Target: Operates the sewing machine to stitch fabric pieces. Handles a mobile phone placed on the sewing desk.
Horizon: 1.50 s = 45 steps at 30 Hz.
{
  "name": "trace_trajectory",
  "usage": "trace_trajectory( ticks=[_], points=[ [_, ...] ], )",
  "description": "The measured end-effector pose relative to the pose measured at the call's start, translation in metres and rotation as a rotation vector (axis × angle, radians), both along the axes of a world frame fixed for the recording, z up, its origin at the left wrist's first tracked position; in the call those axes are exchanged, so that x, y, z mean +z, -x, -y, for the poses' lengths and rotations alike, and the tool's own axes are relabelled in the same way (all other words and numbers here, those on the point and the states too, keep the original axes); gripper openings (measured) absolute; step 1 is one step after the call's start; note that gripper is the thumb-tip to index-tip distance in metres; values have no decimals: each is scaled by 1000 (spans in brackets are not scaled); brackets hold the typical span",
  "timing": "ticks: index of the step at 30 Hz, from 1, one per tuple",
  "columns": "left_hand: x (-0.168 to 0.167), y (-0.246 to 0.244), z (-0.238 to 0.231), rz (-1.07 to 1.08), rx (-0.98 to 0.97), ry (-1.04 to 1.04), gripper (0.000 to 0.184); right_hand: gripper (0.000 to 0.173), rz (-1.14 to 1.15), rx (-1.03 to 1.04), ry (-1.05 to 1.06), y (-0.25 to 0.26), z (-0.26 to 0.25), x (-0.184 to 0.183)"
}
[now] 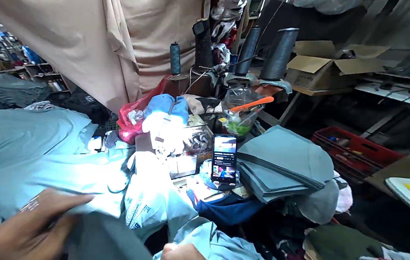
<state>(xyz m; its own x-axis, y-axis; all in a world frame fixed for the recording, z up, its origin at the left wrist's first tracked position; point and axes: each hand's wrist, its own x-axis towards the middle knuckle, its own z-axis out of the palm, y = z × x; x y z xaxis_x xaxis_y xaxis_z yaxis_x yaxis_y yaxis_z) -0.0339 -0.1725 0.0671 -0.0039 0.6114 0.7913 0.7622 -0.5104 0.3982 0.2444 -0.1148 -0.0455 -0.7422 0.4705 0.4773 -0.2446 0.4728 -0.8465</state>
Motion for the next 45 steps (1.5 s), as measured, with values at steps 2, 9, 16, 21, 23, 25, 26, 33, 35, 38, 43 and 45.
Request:
trace_trajectory(
  ticks=[2,9,16,21,23,25,26,33,35,38,43,45],
  points=[
    [3,3,-49,-131,-61,71,19,20,34,-111,94,5,-7,-20],
    [-64,-14,-181,-187,-78,582,15,33,564,-513,333,16,-76,-91],
    [-70,-24,-170,6,-40,529,12,30,197,-663,299,45,-99,-66],
    [-68,-32,-176,-25,110,486,13,17,55,-867,116,49,-106,-59],
    [-75,-35,-182,-56,116,466,12,22,141,-874,150,47,-112,-56],
    [-83,-37,-188,-73,144,493,13,26,218,-817,268,46,-121,-55],
    [-86,-39,-190,-74,167,501,14,24,215,-761,348,46,-126,-57],
    [-89,-43,-183,-88,112,409,12,19,280,-440,484,28,-115,-56],
    [-90,-46,-180,-78,98,414,11,18,261,-428,509,24,-110,-56],
    [-89,-49,-179,-56,116,411,8,16,249,-436,554,24,-108,-54],
    [-83,-49,-189,-35,199,518,13,17,212,-456,585,29,-114,-51],
    [-83,-49,-193,-20,213,539,13,15,203,-453,594,30,-113,-46]
  ],
)
